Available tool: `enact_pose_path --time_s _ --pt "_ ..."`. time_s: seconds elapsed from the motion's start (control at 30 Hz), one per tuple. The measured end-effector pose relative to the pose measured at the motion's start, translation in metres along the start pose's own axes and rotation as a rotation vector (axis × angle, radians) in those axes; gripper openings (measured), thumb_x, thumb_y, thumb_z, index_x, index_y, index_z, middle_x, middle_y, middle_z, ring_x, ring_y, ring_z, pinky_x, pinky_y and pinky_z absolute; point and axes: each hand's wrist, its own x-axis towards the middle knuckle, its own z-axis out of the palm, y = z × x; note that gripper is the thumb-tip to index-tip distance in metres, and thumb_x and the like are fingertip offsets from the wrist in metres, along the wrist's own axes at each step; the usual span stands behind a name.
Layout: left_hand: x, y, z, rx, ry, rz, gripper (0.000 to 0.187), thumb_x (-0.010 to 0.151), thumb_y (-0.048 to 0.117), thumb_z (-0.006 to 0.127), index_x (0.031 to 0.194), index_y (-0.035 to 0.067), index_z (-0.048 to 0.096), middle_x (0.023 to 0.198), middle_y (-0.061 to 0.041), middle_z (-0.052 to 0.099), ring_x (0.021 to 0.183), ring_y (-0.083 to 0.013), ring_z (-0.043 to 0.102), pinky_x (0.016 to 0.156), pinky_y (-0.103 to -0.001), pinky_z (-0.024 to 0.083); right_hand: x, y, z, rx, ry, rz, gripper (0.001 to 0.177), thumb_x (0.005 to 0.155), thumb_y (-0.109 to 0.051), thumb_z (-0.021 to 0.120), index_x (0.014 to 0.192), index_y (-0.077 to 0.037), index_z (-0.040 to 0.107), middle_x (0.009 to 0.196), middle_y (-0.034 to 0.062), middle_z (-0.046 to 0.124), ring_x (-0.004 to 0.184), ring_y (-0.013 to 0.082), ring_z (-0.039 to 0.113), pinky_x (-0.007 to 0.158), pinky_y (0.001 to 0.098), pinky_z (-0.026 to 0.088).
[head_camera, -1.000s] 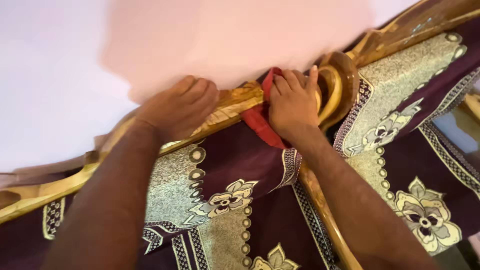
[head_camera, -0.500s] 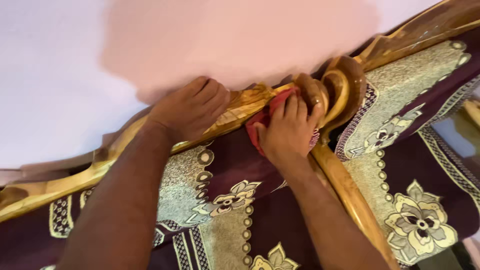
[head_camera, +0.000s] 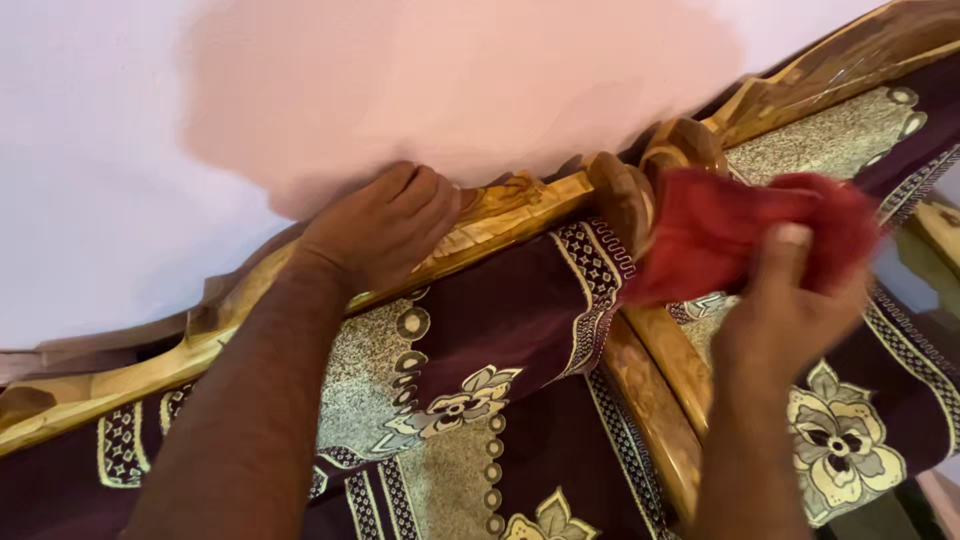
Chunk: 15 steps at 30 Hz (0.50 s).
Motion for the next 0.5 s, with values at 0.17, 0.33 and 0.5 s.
enact_pose_path --time_s 0.17,0.33,0.5 --pt "0.002 -0.001 -0.002 0.010 0.013 -0.021 0.049 0.088 0.033 0.049 0.122 0.001 0.065 0.116 -0.007 0.068 0.108 -0.0236 0.059 0.100 -0.036 0.047 0.001 0.027 0.013 -0.303 -0.207 -0.444 0.060 0.105 -0.024 0.060 0.156 -0.007 0.032 0.135 0.0210 0.057 0.120 0.0337 0.061 0.104 0.0425 0.053" --pt "0.004 -0.002 -0.004 -0.041 -0.031 0.001 0.046 0.093 0.032 0.050 0.120 -0.001 0.067 0.108 -0.009 0.067 0.105 -0.0258 0.059 0.098 -0.038 0.047 0.025 0.077 0.044 -0.585 -0.445 -0.354 0.040 0.113 -0.032 0.057 0.144 -0.006 0.056 0.128 0.0237 0.068 0.117 0.0436 0.067 0.101 0.0506 0.053" --pt "0.007 -0.004 -0.003 0.038 -0.003 0.003 0.047 0.090 0.033 0.050 0.120 0.000 0.066 0.112 -0.008 0.068 0.106 -0.0239 0.060 0.101 -0.038 0.047 0.090 0.089 0.065 -0.746 -0.691 -0.094 0.035 0.099 -0.035 0.063 0.105 -0.002 0.074 0.092 0.0217 0.071 0.090 0.0433 0.068 0.082 0.0501 0.052"
